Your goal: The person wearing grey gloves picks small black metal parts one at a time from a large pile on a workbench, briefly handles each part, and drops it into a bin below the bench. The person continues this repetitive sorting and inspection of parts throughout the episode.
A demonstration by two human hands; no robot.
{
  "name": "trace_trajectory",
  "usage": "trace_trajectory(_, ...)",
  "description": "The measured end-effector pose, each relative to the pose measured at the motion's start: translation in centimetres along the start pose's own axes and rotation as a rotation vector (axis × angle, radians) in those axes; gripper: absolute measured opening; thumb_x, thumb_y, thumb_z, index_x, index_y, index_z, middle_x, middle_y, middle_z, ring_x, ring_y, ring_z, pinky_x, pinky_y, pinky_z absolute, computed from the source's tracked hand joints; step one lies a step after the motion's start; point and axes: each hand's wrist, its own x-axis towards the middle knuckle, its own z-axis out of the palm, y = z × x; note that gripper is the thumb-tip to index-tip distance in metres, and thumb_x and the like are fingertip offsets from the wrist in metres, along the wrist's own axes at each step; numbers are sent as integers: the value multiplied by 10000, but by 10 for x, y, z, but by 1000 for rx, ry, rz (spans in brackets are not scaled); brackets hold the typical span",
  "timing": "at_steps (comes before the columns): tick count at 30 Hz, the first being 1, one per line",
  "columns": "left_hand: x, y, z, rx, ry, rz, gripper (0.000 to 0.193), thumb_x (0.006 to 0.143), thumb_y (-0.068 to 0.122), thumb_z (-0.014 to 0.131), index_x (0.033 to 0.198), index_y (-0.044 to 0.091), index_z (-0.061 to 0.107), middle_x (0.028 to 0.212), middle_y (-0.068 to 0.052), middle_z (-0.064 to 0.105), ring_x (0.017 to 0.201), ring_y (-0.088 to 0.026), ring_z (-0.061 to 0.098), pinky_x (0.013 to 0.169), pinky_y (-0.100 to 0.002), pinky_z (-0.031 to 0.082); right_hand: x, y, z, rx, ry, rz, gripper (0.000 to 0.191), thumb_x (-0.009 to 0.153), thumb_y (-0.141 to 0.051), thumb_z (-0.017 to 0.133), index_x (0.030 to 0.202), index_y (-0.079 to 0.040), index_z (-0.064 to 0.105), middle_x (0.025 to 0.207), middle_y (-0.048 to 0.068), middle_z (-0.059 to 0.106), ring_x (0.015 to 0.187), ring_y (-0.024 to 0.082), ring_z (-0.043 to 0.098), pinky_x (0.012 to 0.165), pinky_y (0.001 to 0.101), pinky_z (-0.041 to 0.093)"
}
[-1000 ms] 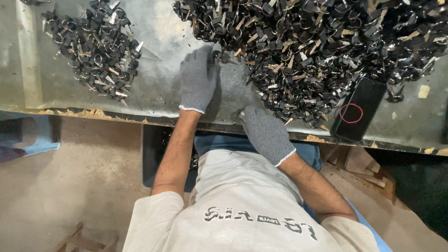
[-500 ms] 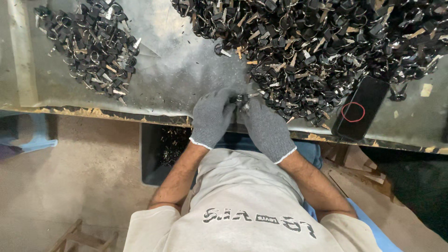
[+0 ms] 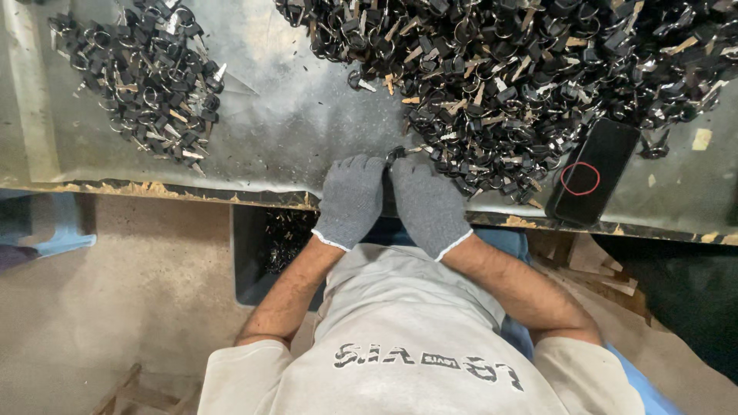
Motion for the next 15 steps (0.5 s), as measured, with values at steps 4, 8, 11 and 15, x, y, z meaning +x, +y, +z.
trace_trajectory(4, 3, -7, -8, -113, -53, -65, 167, 904, 130, 632, 1053, 60, 659, 981, -166, 672, 917, -396, 652, 792, -514, 504, 0, 6, 1, 30, 67, -96, 291, 870, -222, 627, 1128, -90, 598, 902, 64, 644, 613, 167, 697, 418, 324, 541)
trace_trajectory(8, 10, -13, -10, -138, -69, -7, 205, 884, 109, 620, 1075, 52, 663, 978, -186, 675, 908, -417, 657, 794, -529, 512, 0, 5, 1, -108, 152, -75, 268, 956, -253, 618, 1125, -45, 605, 817, 34, 587, 628, 149, 683, 412, 302, 531)
trace_trajectory(11, 14, -15, -8, -47, -208, 14, 179, 895, 104, 612, 1057, 39, 650, 951, -207, 658, 889, -423, 652, 782, -533, 510, 0, -3, 3, -210, 151, -39, 221, 950, -231, 619, 1090, -60, 611, 798, 25, 582, 577, 140, 673, 383, 293, 524)
trace_trajectory(15, 10, -13, -6, 1, -124, 53, 196, 872, 79, 616, 1063, 35, 636, 958, -210, 651, 912, -428, 644, 802, -535, 504, 0, -13, 3, -160, 46, 13, 186, 955, -182, 628, 1095, -62, 604, 810, 59, 615, 540, 161, 684, 384, 317, 533)
